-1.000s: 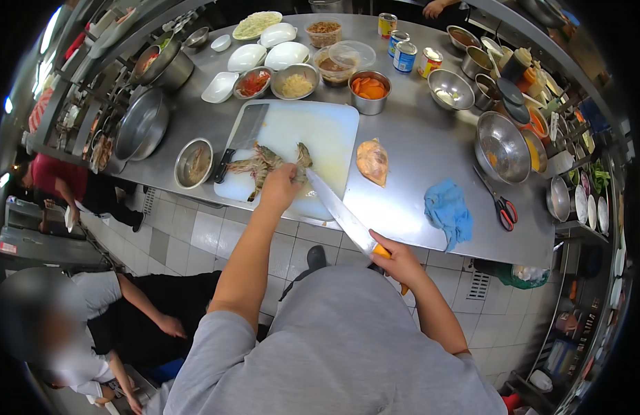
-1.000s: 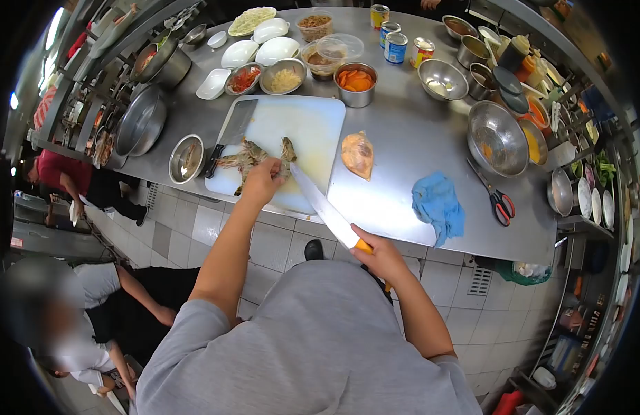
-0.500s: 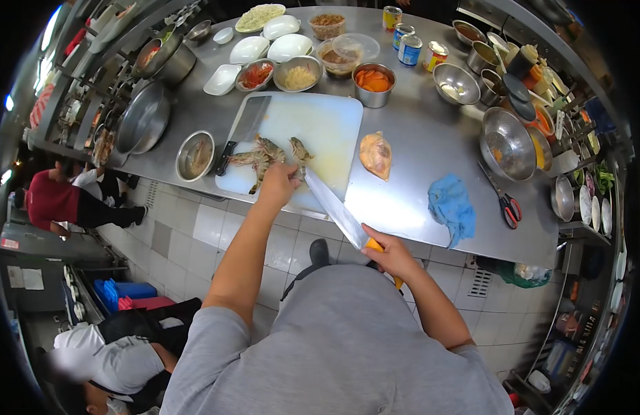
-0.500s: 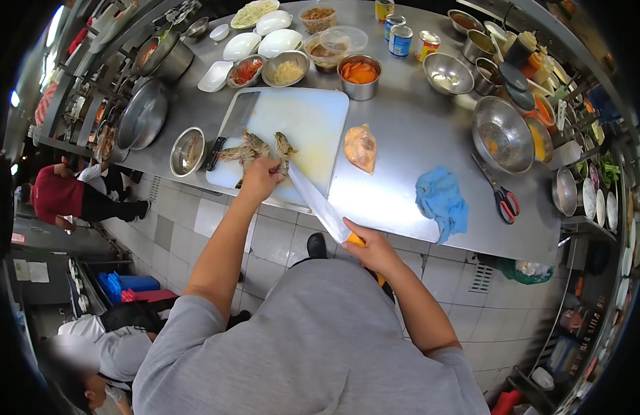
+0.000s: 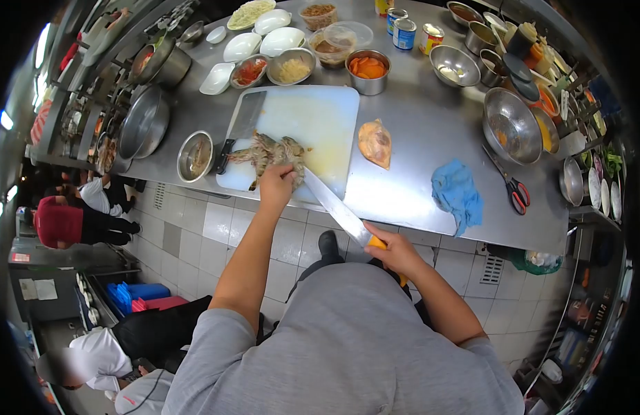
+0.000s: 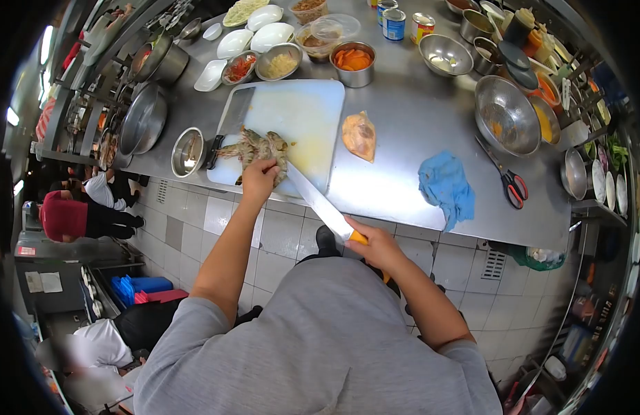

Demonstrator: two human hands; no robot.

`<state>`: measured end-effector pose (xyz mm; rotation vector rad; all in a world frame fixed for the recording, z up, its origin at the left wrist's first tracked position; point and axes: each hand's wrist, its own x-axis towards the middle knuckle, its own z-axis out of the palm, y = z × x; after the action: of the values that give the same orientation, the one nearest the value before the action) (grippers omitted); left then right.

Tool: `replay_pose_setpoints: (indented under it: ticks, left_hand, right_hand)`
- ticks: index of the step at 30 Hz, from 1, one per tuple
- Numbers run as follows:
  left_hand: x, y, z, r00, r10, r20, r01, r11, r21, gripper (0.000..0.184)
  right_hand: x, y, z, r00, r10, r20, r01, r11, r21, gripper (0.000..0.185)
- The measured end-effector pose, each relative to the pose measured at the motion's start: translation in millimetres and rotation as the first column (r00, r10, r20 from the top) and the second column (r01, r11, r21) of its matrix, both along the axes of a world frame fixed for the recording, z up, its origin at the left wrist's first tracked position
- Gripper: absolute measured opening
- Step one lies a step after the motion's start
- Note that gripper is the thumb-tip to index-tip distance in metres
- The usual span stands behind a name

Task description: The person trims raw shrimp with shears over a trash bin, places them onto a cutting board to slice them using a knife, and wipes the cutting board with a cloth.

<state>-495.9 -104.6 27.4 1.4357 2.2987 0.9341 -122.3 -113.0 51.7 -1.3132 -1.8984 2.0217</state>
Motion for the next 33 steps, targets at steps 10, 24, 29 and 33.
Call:
replay_pose_setpoints:
  ticks: [10, 24, 29, 33]
  left_hand:
    - [25.1, -23.1, 7.5, 0.985, 0.138, 0.105, -0.141, 0.99, 0.016, 0.02]
    - [25.9, -24.8, -10.8, 0.951, 0.232, 0.204, -0.213, 0.97, -0.115, 0.026]
    - [39.4, -24.2, -20.8, 0.833, 0.345, 0.432, -0.35, 0.934, -0.071, 0.031]
    - [41.1, -21.6, -28.5, 0.73, 0.387, 0.563, -0.433, 0.899, -0.057, 0.041]
  right_hand:
    - [-7.5, 0.0, -19.9, 0.999, 0.002, -0.04, -0.003, 0.999, -0.039, 0.068]
    - [-16.6, -1.9, -31.3, 0.997, -0.011, -0.08, 0.002, 0.994, -0.107, 0.068]
    - [-20.4, -4.8, -37.5, 0.994, -0.038, -0.102, 0.025, 0.993, -0.119, 0.068]
    - [-25.9, -7.6, -42.5, 0.995, -0.01, -0.102, 0.013, 0.999, 0.032, 0.068]
